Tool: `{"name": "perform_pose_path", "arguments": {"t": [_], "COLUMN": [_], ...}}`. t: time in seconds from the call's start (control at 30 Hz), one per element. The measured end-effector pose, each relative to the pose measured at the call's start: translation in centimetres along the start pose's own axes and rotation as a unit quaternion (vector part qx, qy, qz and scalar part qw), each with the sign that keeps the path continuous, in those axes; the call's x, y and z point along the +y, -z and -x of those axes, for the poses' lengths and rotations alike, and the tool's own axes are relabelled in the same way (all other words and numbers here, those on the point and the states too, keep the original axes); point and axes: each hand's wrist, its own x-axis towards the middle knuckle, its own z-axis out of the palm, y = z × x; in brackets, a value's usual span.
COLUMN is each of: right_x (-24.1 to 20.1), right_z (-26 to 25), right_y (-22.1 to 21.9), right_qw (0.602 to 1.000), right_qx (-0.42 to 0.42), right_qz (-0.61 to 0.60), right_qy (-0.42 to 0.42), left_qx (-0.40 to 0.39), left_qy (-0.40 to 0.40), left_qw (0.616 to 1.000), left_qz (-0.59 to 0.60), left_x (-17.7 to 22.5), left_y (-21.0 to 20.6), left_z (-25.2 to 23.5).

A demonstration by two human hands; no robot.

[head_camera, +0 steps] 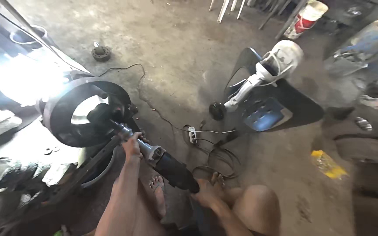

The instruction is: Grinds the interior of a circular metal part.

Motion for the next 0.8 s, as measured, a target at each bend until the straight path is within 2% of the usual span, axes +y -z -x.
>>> {"name": "perform_pose_path", "arguments": {"t": [0.1,0.27,0.37,0.57,0.8], "right_x": [1.0,4.3,4.6,3.3,-1.3], "right_z": [1.5,1.6,1.7,1.7,1.5], "right_y": [0.6,-0.2,-0.2,-0.5,-0.1], "right_qw": [0.999,1.000,0.999,0.999,0.999], "right_qx": [-0.012,0.007,0.003,0.023,0.027], "right_qz": [-0.003,-0.015,-0.006,-0.003,0.018], "right_qy": [-0.031,-0.019,-0.033,-0.029,-0.020], "left_qx": [-0.006,-0.001,0.000,0.001,0.005], "left_qy": [0.015,0.034,0.038,0.039,0.036], "left_qw": [1.000,0.999,0.999,0.999,0.999], "left_qz": [0.000,0.003,0.006,0.015,0.006], "left_x": [-1.3,-2.6,-2.7,-1.5,0.7], "left_y": [-0.5,-1.4,-1.4,-0.9,0.5], "left_z": [1.4,3.1,3.5,2.8,0.3]}}
